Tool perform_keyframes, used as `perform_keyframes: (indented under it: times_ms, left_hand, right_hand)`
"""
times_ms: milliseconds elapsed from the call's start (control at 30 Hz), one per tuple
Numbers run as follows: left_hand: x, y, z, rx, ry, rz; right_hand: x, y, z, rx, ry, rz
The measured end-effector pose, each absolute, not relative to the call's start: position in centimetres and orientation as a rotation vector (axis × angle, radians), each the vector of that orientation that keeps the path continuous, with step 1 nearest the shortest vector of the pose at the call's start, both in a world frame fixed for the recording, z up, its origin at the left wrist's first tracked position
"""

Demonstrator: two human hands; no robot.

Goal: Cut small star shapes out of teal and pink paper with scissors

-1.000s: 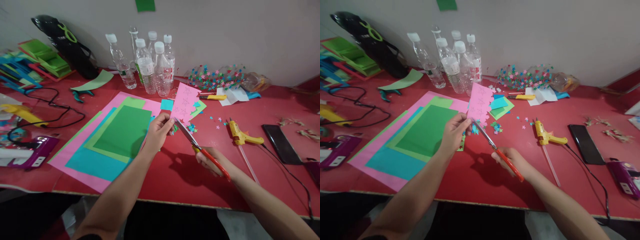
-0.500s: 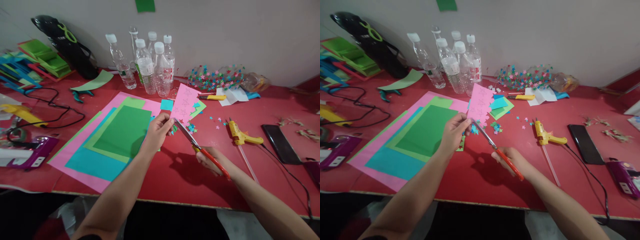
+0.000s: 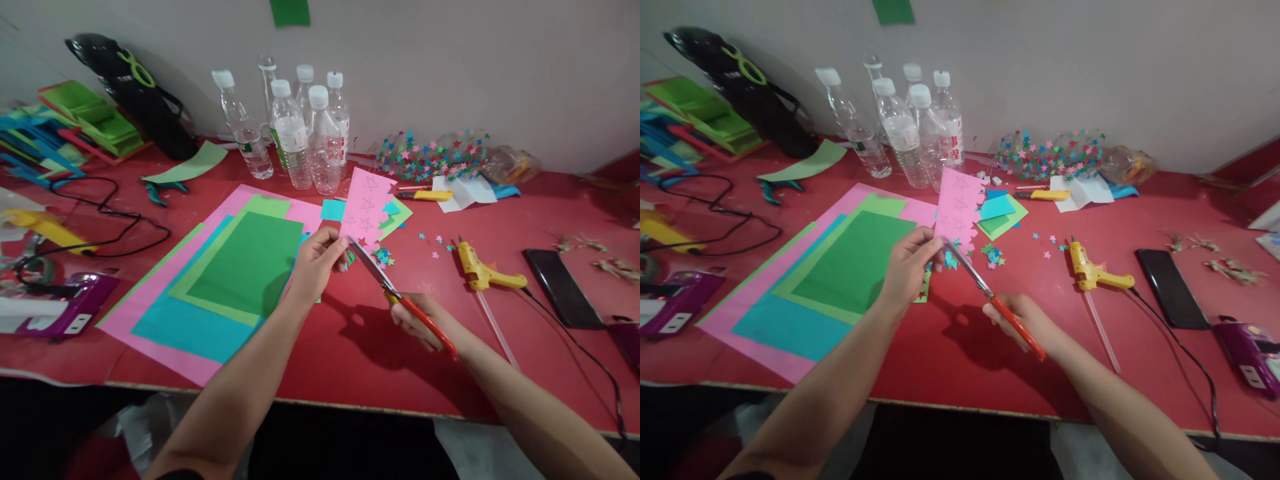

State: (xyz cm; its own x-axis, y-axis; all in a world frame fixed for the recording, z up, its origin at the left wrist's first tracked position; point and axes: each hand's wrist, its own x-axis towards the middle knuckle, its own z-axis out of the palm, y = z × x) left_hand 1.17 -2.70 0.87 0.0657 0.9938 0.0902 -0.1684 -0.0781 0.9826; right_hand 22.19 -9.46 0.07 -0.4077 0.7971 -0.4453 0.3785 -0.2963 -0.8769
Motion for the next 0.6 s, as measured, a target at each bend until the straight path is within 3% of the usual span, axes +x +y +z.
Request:
perform_keyframes:
  times_ms: [600]
  left_hand:
    - [1.08,-2.87,0.46,1.131,0.956,1.281]
  right_hand:
    - [22.71,-9.39,0.26,-1.411,-1.700,1.767]
